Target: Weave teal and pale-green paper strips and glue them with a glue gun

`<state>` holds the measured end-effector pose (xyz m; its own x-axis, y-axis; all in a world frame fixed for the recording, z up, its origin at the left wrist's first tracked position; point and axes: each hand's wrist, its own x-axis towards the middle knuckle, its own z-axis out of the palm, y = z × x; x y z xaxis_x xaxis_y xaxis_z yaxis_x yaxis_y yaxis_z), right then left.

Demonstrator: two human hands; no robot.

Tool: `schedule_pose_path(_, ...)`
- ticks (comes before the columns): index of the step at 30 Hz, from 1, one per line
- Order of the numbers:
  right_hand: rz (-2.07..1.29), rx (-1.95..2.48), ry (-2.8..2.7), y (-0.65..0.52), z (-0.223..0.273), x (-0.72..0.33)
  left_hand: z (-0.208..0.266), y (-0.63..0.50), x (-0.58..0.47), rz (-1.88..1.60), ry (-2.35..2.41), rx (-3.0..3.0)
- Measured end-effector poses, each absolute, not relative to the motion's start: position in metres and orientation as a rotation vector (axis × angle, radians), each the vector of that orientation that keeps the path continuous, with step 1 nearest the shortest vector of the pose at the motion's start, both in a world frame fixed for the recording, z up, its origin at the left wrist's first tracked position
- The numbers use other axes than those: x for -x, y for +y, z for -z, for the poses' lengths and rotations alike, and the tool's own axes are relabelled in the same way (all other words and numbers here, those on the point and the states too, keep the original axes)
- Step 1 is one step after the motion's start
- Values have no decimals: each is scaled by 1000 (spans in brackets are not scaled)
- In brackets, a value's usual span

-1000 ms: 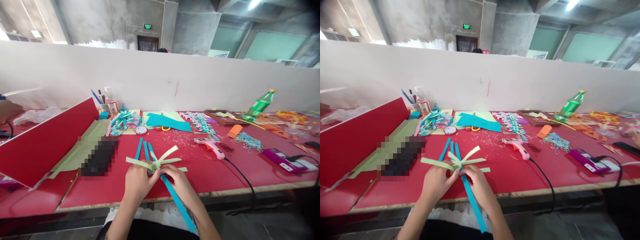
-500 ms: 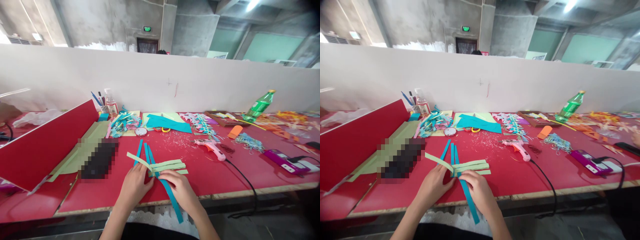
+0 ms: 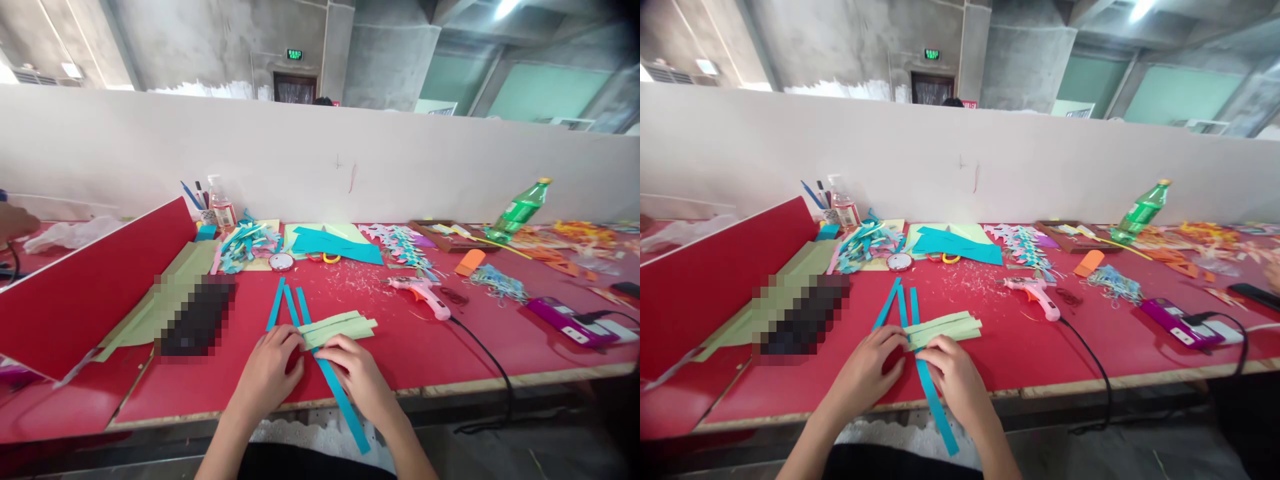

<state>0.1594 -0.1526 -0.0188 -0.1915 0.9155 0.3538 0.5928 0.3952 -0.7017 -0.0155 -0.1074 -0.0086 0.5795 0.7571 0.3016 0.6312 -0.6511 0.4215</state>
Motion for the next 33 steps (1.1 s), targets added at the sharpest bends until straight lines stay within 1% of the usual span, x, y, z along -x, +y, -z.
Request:
schedule_pose_path(22, -471, 1428, -1891, -152, 15, -158, 10, -108, 15, -676, 1075, -2598)
schedule_pose_path(28, -216, 1426, -1694, -150, 23, -160, 10, -109, 15, -697, 1073, -2627)
schedule_pose_path(33, 45, 1631, -1532, -144, 28, -171, 10, -109, 15, -684, 1070, -2626)
